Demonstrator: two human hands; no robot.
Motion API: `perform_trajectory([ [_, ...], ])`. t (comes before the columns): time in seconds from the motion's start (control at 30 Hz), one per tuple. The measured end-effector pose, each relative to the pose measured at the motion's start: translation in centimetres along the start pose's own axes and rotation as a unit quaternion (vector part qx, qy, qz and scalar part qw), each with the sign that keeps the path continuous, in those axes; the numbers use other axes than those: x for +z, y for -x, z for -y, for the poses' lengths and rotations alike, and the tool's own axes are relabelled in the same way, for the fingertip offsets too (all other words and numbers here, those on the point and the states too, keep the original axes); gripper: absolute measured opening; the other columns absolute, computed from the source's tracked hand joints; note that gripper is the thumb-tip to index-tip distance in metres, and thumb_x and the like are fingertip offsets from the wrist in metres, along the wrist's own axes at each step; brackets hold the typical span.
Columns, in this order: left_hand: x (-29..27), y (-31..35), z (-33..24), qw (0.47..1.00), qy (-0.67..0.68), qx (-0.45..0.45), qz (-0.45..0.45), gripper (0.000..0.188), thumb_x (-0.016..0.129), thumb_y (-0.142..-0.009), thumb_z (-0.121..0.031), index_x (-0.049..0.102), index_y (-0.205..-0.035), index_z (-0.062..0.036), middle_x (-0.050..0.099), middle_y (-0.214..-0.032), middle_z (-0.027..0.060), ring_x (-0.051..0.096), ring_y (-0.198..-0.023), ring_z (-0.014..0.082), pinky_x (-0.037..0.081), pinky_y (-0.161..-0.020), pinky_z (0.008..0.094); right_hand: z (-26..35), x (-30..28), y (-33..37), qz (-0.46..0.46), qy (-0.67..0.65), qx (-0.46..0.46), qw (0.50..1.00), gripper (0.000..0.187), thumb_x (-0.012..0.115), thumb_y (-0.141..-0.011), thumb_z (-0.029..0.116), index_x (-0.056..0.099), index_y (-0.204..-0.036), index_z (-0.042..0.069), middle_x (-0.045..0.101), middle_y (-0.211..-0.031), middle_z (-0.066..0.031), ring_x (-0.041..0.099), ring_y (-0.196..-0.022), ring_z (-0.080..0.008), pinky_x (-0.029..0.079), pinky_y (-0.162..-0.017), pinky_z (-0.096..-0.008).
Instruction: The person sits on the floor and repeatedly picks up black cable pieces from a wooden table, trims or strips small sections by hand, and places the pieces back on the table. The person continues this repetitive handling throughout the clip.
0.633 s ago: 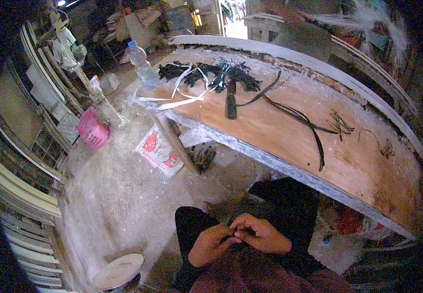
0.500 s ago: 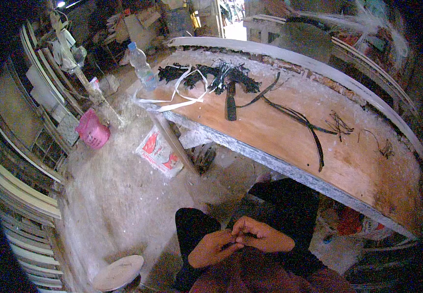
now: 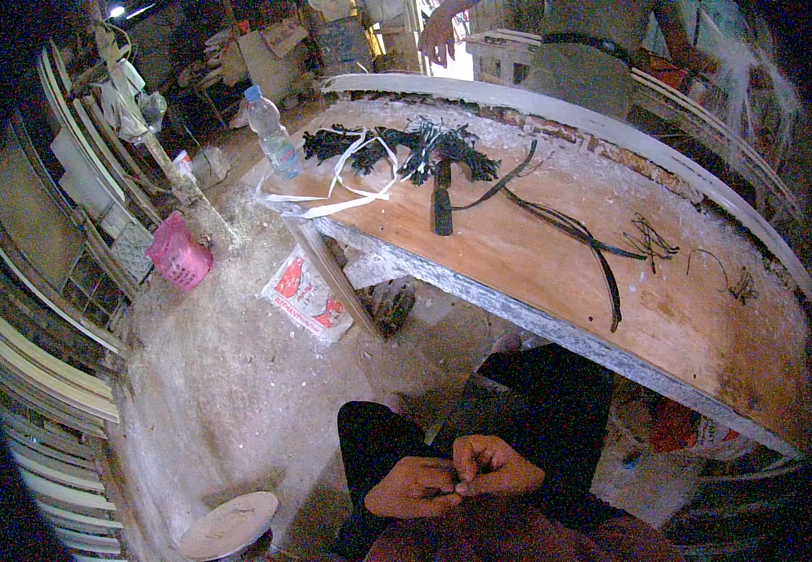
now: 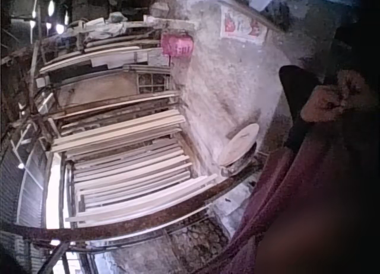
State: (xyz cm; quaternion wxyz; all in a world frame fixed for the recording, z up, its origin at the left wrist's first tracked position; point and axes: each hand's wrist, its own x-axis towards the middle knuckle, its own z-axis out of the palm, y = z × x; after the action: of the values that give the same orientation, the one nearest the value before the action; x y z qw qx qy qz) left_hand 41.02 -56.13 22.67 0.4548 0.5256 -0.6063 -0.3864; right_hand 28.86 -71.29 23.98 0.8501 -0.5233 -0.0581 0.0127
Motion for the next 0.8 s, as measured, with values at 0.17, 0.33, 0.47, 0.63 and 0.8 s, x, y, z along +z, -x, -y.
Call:
perform_trajectory([
  [0.17,0.4,-0.1,1.4,0.998,0.020,0.046,0.037,0.021,0.066,-0.073,-0.024,0.055,-0.072,-0.0065,0.056,-0.073,0.0099,0.057,-0.070,0.0270,0.045,-0.058,0.0333,0.0,0.2,0.5,0.007,-0.206,0.044,0.978,0.018,0.063,-0.078,0.008,0.046,-0.073,0.009,0.048,-0.076,-0.0003,0.047,-0.070,-0.0097,0.037,-0.062,-0.0237],
  [0.33,0.0,-0.6,-0.2,0.991,0.063,0.042,-0.112,0.028,0.071,-0.070,-0.028,0.055,-0.077,-0.0075,0.056,-0.074,0.0094,0.056,-0.073,0.0262,0.045,-0.062,0.0317,0.5,-1.7,0.1,-0.023,0.048,-0.029,0.998,0.011,0.061,-0.081,0.011,0.050,-0.082,0.008,0.050,-0.079,-0.0012,0.048,-0.075,-0.0109,0.038,-0.067,-0.0243],
  [0.47,0.0,-1.3,-1.5,0.985,-0.011,-0.030,-0.170,0.028,0.072,-0.070,-0.027,0.057,-0.083,-0.0068,0.057,-0.079,0.0100,0.057,-0.076,0.0257,0.045,-0.065,0.0326,0.3,-1.4,-0.4,-0.027,0.100,-0.026,0.994,0.008,0.056,-0.084,0.011,0.052,-0.089,0.006,0.051,-0.084,-0.0023,0.049,-0.079,-0.0120,0.039,-0.072,-0.0249],
  [0.63,-0.1,-1.5,-1.6,0.988,-0.094,-0.057,-0.109,0.022,0.066,-0.076,-0.024,0.059,-0.087,-0.0060,0.059,-0.082,0.0111,0.059,-0.078,0.0259,0.046,-0.067,0.0329,0.6,-0.7,-0.3,-0.043,0.031,0.048,0.997,0.009,0.054,-0.086,0.011,0.052,-0.092,0.004,0.050,-0.087,-0.0030,0.050,-0.082,-0.0116,0.039,-0.074,-0.0245],
  [0.8,-0.2,-1.1,-1.2,0.998,-0.025,-0.028,-0.050,0.018,0.062,-0.079,-0.022,0.060,-0.090,-0.0078,0.059,-0.084,0.0109,0.059,-0.080,0.0264,0.047,-0.070,0.0334,0.8,-0.8,0.0,-0.003,-0.026,0.073,0.997,0.013,0.058,-0.084,0.013,0.051,-0.091,0.005,0.050,-0.086,-0.0028,0.051,-0.079,-0.0113,0.040,-0.071,-0.0236],
])
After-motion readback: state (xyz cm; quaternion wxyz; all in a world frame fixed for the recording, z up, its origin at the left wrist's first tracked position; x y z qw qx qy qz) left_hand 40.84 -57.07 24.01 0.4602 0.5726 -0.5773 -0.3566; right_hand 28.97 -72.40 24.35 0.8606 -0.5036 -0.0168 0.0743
